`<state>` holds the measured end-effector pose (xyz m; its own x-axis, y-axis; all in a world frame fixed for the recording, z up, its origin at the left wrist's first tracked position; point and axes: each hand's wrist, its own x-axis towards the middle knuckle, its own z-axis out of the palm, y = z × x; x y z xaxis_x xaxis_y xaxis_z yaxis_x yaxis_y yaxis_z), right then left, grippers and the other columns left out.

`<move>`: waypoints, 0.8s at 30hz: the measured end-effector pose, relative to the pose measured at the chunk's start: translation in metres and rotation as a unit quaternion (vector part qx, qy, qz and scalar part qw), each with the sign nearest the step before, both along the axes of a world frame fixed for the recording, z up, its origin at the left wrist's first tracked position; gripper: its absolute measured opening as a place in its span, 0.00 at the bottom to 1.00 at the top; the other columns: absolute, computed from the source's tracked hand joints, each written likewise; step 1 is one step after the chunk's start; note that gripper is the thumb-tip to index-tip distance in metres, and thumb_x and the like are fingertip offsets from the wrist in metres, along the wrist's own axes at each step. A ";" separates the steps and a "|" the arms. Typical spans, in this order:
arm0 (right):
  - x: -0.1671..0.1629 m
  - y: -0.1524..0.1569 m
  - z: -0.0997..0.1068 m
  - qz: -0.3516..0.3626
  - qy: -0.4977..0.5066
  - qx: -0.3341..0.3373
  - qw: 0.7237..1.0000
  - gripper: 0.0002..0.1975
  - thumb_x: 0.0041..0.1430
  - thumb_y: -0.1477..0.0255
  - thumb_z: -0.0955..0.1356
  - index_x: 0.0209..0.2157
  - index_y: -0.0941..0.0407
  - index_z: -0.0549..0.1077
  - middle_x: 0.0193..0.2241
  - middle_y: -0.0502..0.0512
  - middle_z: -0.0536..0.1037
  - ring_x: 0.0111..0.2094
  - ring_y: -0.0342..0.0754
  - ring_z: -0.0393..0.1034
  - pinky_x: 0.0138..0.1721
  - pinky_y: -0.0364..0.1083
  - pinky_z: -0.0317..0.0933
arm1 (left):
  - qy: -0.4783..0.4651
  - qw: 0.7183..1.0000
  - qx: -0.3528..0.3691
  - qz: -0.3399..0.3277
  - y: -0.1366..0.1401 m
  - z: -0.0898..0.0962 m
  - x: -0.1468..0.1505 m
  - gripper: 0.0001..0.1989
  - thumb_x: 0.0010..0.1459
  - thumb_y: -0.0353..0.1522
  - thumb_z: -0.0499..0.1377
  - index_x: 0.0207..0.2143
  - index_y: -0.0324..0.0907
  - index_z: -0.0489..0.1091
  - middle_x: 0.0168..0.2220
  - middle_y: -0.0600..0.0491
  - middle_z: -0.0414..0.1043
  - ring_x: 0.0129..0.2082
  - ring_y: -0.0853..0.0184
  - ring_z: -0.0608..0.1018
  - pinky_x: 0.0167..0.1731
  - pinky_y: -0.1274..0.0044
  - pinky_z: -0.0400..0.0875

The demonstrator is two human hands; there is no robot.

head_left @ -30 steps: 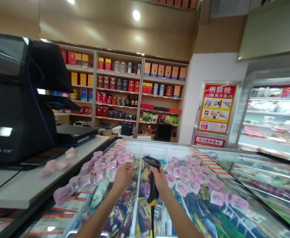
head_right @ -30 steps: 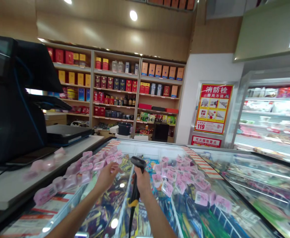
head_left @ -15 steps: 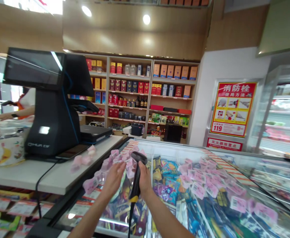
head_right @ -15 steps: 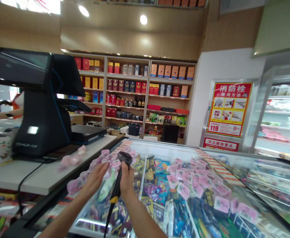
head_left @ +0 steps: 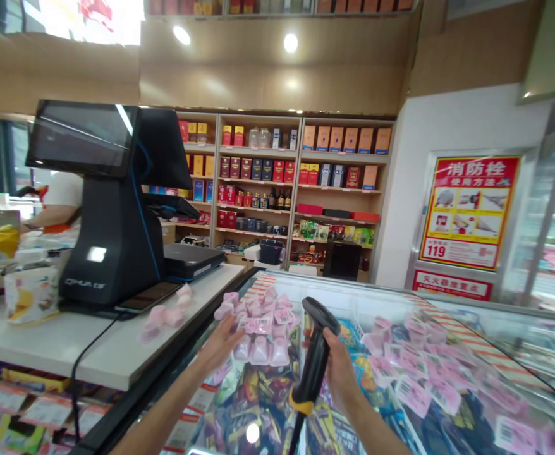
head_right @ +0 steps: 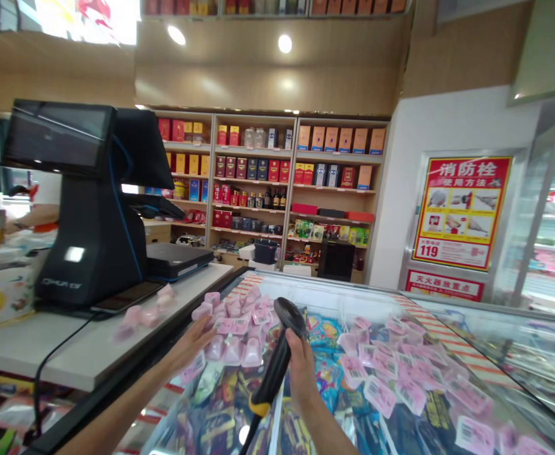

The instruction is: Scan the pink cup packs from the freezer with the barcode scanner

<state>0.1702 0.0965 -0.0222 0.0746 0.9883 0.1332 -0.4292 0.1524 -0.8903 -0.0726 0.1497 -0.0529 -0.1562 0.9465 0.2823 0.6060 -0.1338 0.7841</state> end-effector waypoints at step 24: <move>0.020 0.011 -0.008 -0.020 0.029 -0.019 0.999 0.24 0.42 0.52 0.63 0.30 0.60 0.70 0.19 0.53 0.72 0.22 0.44 0.66 0.23 0.42 0.59 | -0.006 0.994 -0.018 -0.104 0.123 0.005 0.044 0.33 0.46 0.49 0.43 0.47 0.34 0.63 0.53 0.46 0.59 0.53 0.63 0.60 0.52 0.73 0.51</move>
<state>0.1901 0.1077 -0.0302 0.1212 0.9885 0.0904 -0.4739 0.1376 -0.8698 -0.0285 0.2723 -0.0483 0.0401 0.9683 0.2464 0.5595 -0.2261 0.7974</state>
